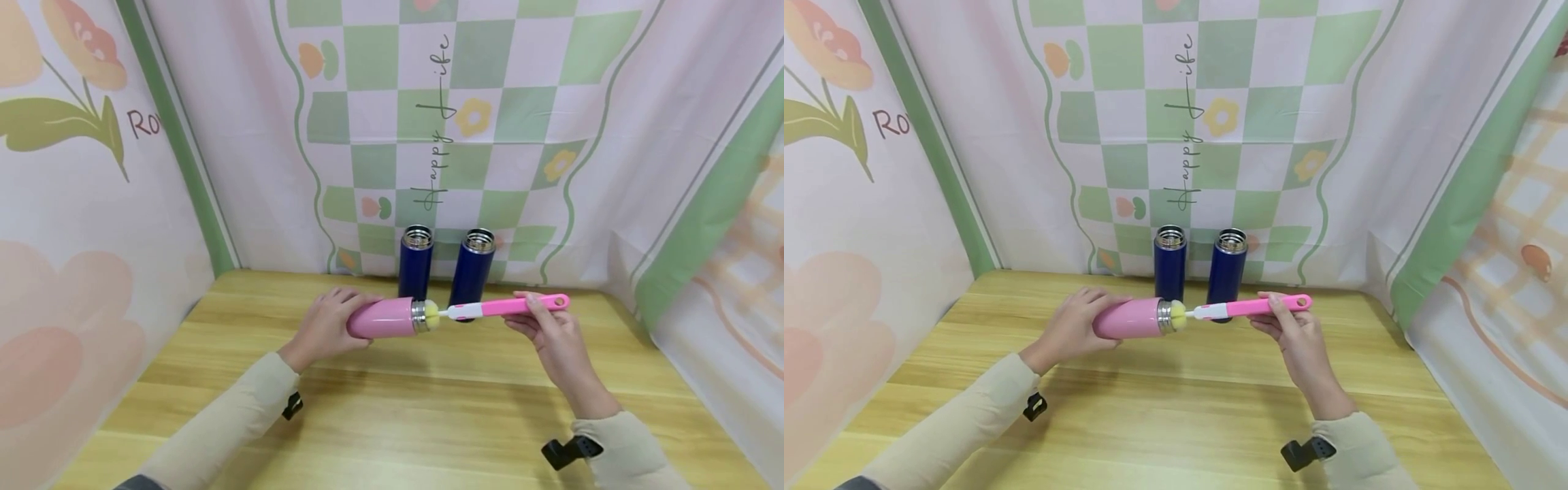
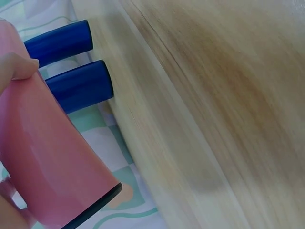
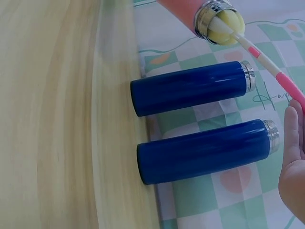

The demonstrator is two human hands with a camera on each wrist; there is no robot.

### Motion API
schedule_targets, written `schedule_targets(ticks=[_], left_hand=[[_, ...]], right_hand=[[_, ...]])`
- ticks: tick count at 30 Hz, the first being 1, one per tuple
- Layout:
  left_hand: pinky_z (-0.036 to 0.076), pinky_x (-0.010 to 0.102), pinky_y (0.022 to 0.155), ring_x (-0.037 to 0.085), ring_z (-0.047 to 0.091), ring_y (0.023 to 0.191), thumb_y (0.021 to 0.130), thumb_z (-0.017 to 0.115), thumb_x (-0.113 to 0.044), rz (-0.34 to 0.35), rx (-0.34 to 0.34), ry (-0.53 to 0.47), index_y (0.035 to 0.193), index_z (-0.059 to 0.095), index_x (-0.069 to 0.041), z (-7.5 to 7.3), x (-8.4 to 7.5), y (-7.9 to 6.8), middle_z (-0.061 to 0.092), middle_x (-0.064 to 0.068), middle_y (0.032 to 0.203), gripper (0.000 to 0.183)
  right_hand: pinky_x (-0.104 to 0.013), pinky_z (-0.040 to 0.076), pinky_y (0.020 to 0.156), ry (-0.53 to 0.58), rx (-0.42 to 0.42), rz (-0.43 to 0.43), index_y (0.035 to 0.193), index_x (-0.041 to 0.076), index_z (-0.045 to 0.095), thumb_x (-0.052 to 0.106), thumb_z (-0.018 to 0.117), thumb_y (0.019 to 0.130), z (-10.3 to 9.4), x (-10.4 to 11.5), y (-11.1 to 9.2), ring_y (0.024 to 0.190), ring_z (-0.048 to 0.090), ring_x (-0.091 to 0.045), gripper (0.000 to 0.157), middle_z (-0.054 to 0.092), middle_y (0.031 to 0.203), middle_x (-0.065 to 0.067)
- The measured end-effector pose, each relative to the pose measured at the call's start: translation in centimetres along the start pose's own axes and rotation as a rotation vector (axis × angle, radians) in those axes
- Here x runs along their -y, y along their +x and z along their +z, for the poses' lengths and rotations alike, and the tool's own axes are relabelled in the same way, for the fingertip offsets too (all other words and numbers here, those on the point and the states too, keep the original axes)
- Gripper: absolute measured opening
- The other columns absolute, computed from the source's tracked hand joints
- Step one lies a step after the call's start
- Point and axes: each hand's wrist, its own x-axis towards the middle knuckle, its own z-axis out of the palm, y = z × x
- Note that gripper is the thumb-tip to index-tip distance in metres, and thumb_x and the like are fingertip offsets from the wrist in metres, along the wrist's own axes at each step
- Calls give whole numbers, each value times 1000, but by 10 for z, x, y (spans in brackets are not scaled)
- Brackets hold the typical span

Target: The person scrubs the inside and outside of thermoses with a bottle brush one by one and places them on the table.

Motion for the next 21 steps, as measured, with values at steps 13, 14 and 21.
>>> schedule_targets(ticks=[13,14,21], left_hand=[[48,44,88,20,57,108,68,91,-39,41,-19,-32,134,64,-29,5,-9,11,66,-1,121,72],[48,44,88,20,57,108,69,90,-39,44,-16,-41,134,64,-28,5,-10,12,66,-2,121,71],[47,43,86,19,57,106,69,90,-37,23,-5,-63,135,63,-29,5,-15,16,65,-1,122,71]], right_hand=[[-33,55,86,-48,39,101,116,1,68,15,49,107,27,-15,3,97,71,-20,25,72,109,-11],[-33,55,86,-52,44,112,116,3,68,16,49,107,30,-16,3,98,71,-20,25,71,110,-10],[-33,55,87,-60,38,126,116,6,68,21,49,107,38,-26,6,99,71,-19,27,71,110,-9]])
